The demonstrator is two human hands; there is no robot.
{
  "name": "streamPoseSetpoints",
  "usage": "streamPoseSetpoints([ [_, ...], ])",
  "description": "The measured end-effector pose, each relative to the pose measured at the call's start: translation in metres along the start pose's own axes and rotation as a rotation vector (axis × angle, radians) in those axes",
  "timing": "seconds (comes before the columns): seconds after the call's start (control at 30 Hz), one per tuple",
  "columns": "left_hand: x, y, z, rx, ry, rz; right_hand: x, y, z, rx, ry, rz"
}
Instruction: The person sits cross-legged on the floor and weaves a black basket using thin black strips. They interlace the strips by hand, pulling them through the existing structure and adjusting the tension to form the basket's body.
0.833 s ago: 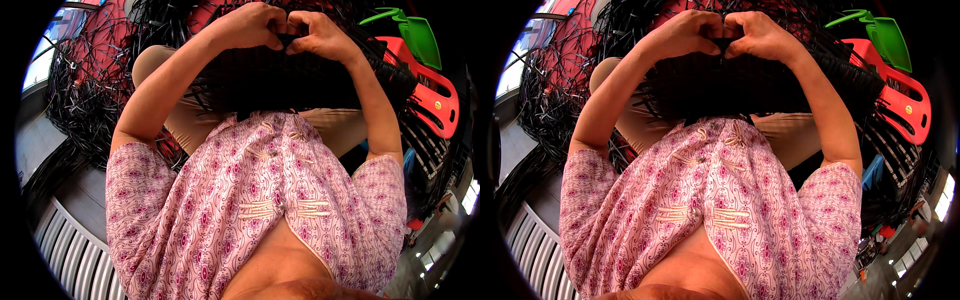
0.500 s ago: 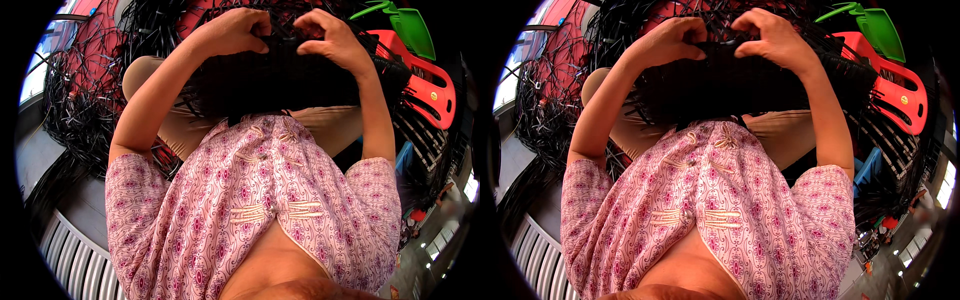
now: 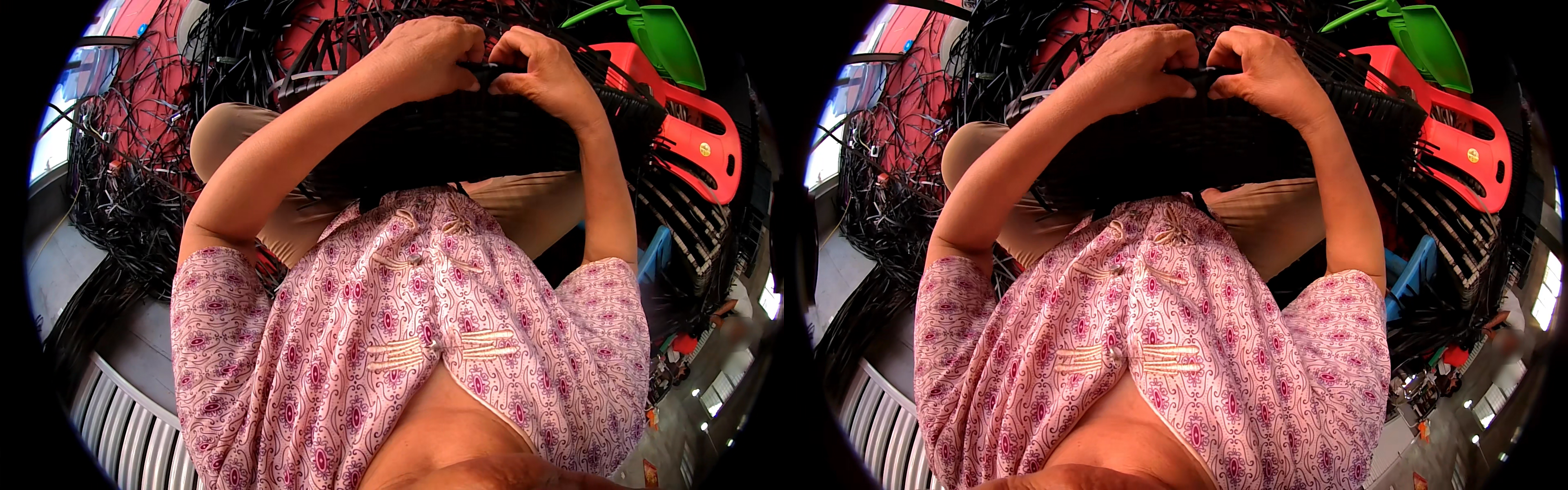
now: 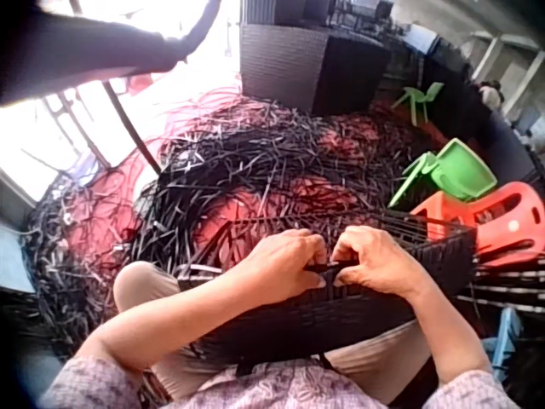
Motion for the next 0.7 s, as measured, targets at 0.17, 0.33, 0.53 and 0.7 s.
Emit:
streamPoseSetpoints([
  [0.17,0.003,-0.005,0.001,-0.060,0.021,-0.034,-0.008,-0.002,-0.005,-0.068,0.070,0.077],
  [0.33,0.004,-0.011,-0.007,-0.222,0.107,-0.137,-0.011,-0.003,-0.004,-0.052,0.074,0.117],
  [0.53,0.000,-0.002,0.006,-0.103,-0.038,-0.011,-0.021,-0.004,-0.018,-0.216,0.246,0.146],
  [0.7,-0.010,0.008,0.019,-0.023,-0.187,0.135,-0.038,-0.008,-0.025,-0.332,0.399,0.325],
])
Point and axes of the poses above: each hand's wrist, its own x-axis towards the middle knuckle, its own y-axis out of the back of the hand, z = x × y, the point moved 7 cm from there along x, towards the middle knuckle, and after that the axes turned 10 degrees about x, right-handed, at the moved point
